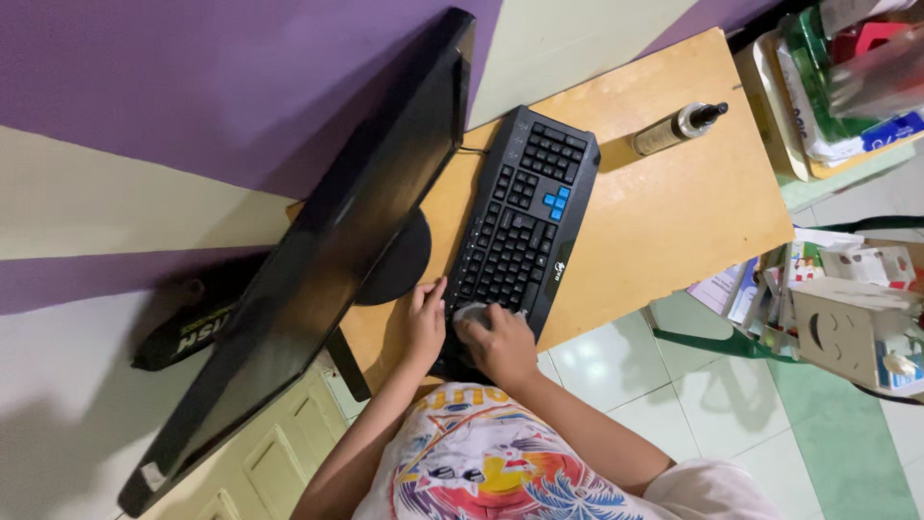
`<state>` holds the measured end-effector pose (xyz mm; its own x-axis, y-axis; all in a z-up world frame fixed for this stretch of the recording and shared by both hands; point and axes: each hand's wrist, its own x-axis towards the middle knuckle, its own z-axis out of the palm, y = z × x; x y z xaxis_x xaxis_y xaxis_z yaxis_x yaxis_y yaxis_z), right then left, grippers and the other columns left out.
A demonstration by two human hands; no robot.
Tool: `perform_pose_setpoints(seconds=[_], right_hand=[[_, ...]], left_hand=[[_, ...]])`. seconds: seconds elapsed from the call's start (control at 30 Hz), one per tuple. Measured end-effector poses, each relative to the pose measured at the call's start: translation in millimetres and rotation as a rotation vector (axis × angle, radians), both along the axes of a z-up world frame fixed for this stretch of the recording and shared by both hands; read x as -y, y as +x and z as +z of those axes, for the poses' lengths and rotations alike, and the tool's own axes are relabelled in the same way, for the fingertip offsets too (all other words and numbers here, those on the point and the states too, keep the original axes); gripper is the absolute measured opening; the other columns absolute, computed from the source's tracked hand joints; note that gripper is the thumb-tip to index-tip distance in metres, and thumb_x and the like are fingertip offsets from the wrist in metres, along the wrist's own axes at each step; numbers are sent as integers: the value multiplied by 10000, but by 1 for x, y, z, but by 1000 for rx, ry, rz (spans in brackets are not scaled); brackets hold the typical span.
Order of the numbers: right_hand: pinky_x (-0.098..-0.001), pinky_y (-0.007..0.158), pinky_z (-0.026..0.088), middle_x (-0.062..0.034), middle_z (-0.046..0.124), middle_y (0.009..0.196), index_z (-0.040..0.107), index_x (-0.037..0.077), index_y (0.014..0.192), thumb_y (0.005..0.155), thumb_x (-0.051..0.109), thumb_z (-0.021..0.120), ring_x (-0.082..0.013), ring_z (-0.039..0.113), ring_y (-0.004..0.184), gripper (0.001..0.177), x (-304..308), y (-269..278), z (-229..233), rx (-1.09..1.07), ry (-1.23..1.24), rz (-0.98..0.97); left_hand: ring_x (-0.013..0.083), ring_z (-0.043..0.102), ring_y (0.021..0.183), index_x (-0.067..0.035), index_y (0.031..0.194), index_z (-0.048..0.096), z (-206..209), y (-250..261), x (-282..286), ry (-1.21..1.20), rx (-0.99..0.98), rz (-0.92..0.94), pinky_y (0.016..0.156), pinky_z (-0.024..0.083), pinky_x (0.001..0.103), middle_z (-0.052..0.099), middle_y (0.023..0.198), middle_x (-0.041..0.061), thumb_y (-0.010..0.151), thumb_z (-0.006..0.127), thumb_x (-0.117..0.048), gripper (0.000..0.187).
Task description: The person cleans a computer keyboard using a spray bottle and a cloth. They spray the keyboard, wipe the keys and surface, flip the keyboard over to clean the underside, and then flip it back to finish wiping the top.
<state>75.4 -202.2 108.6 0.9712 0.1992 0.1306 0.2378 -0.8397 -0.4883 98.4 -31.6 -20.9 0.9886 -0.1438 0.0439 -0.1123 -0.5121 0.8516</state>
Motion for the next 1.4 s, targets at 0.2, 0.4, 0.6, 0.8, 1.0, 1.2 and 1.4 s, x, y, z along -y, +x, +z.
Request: perform_pose_setpoints(seconds=[0.2,0.4,0.6,0.8,1.0,1.2,1.4], right_hand=[[-459,656,494,-93,574,902,747,237,985,779,206,760,-326,625,804,209,20,58,-20,128,-45,-78],[-471,639,525,-152,579,983,757,201,1020,831,178,748,-367,645,825,191,45,161,-24,154,-137,-267],[-496,641,539,-170,574,1024,734,177,1000,819,174,748,-379,653,795,182,35,129,-13,32,-143,-207],[-483,627,521,-120,584,989,735,215,994,760,232,780,-351,647,758,239,13,43,7,-132,-76,12],[-456,631,510,-129,576,959,747,211,966,774,232,769,-334,643,787,194,21,83,-16,106,-175,-27],[-476,634,535,-165,579,1002,759,194,993,832,210,764,-369,653,813,162,33,183,-13,171,-180,-212],[-492,633,557,-194,569,1117,700,119,1032,571,274,839,-392,655,852,505,24,132,-6,-88,-248,-8]], left_hand=[[354,650,970,-89,1270,679,12,6,-22,23,-106,3,833,537,422,645,1068,152,884,699,-38,390],[311,678,891,-71,1206,701,19,3,-22,-5,-159,38,782,550,385,666,992,124,862,734,-41,347],[286,681,834,-65,1185,715,16,7,-23,-85,-197,40,747,553,370,662,961,119,842,737,-24,346],[285,681,845,-51,1167,718,17,6,-23,-82,-162,37,751,548,367,661,962,119,835,743,-12,336],[247,688,831,-43,1160,716,5,4,-23,-146,-201,40,756,562,332,678,969,106,839,734,6,325],[226,681,806,-48,1164,724,-5,3,-18,-194,-237,85,753,568,317,673,965,102,833,733,19,339],[231,679,807,-53,1144,717,-16,4,-18,-166,-244,113,747,566,321,671,957,105,825,751,15,328]])
